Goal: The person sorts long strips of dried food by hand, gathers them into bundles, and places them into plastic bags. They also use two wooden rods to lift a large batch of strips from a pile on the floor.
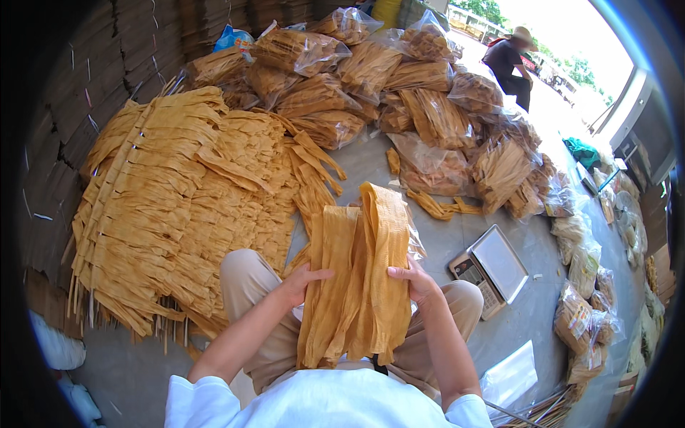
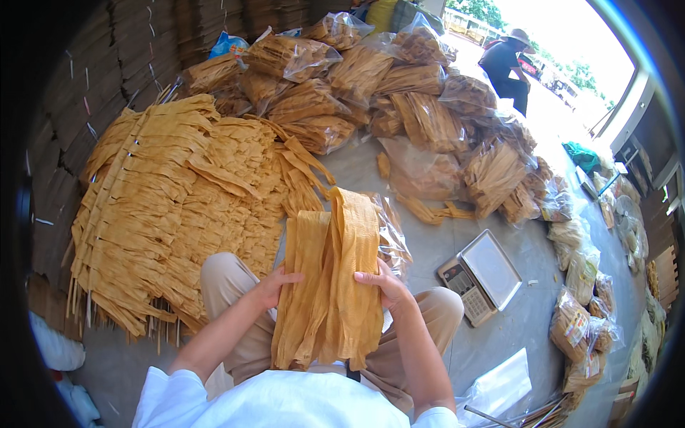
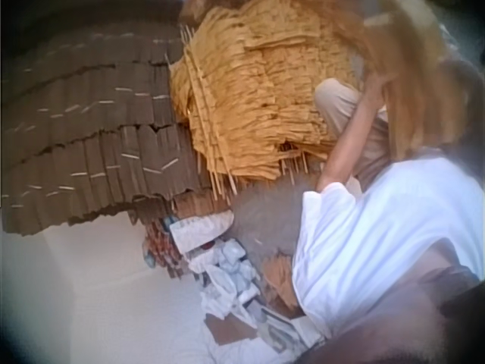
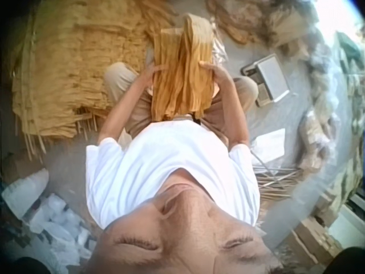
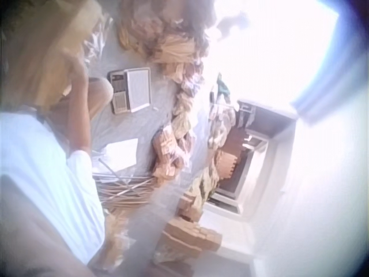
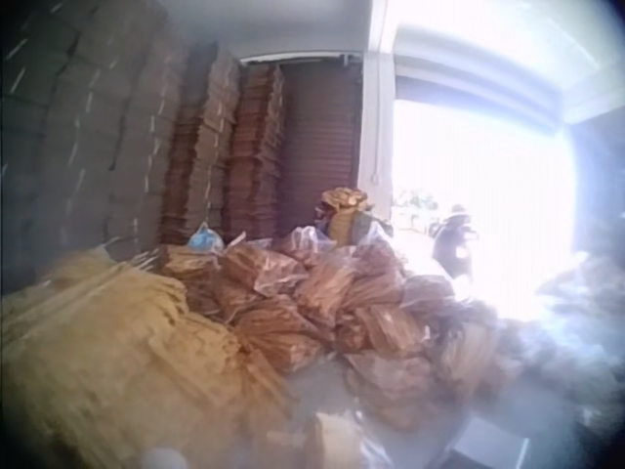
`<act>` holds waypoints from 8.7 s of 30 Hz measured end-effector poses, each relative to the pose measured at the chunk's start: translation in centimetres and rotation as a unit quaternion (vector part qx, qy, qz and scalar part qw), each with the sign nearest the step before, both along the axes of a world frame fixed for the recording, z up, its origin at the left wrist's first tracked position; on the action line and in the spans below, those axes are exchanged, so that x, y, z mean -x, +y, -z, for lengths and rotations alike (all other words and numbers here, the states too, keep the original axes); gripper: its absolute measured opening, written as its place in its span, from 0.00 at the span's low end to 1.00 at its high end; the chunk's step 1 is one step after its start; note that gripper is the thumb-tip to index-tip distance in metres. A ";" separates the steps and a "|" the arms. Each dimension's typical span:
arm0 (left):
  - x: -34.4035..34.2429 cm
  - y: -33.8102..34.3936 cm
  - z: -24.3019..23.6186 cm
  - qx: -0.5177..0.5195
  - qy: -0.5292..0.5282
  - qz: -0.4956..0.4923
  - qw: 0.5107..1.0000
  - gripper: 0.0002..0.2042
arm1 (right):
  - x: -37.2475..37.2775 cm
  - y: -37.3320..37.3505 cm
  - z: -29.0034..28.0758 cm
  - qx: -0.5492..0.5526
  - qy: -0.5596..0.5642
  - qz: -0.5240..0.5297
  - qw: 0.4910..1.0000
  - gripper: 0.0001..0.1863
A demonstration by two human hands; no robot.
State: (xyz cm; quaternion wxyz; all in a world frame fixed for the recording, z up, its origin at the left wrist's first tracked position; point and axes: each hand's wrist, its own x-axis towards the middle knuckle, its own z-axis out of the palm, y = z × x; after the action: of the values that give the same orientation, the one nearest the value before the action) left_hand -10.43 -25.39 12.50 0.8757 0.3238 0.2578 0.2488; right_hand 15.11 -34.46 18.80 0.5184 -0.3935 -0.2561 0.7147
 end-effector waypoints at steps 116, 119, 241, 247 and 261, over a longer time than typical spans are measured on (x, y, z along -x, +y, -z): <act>-13.3 -3.7 -3.9 -0.619 0.226 -0.081 0.748 0.08 | -3.9 -12.2 5.9 0.097 0.026 0.176 0.979 0.36; -13.1 -4.2 -3.5 -0.607 0.210 -0.128 0.756 0.07 | -3.4 -11.3 9.2 0.084 0.045 0.159 0.983 0.38; -3.5 -8.7 -3.6 -0.579 0.183 0.046 0.793 0.05 | 3.4 -4.5 9.3 0.090 -0.049 0.096 0.990 0.35; -2.3 -8.4 -3.3 -0.565 0.220 0.043 0.794 0.06 | 3.5 -1.2 9.1 0.070 -0.008 0.121 0.990 0.35; -2.5 -4.5 -5.9 -0.603 0.250 0.047 0.756 0.06 | 3.9 -1.5 10.1 0.010 -0.281 0.023 0.959 0.39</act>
State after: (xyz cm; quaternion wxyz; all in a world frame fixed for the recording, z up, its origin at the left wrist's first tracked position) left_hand -7.96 -29.90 18.38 0.4141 0.8473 0.2483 0.2214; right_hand 11.21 -35.95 8.74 0.4377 -0.5892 -0.3756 0.5658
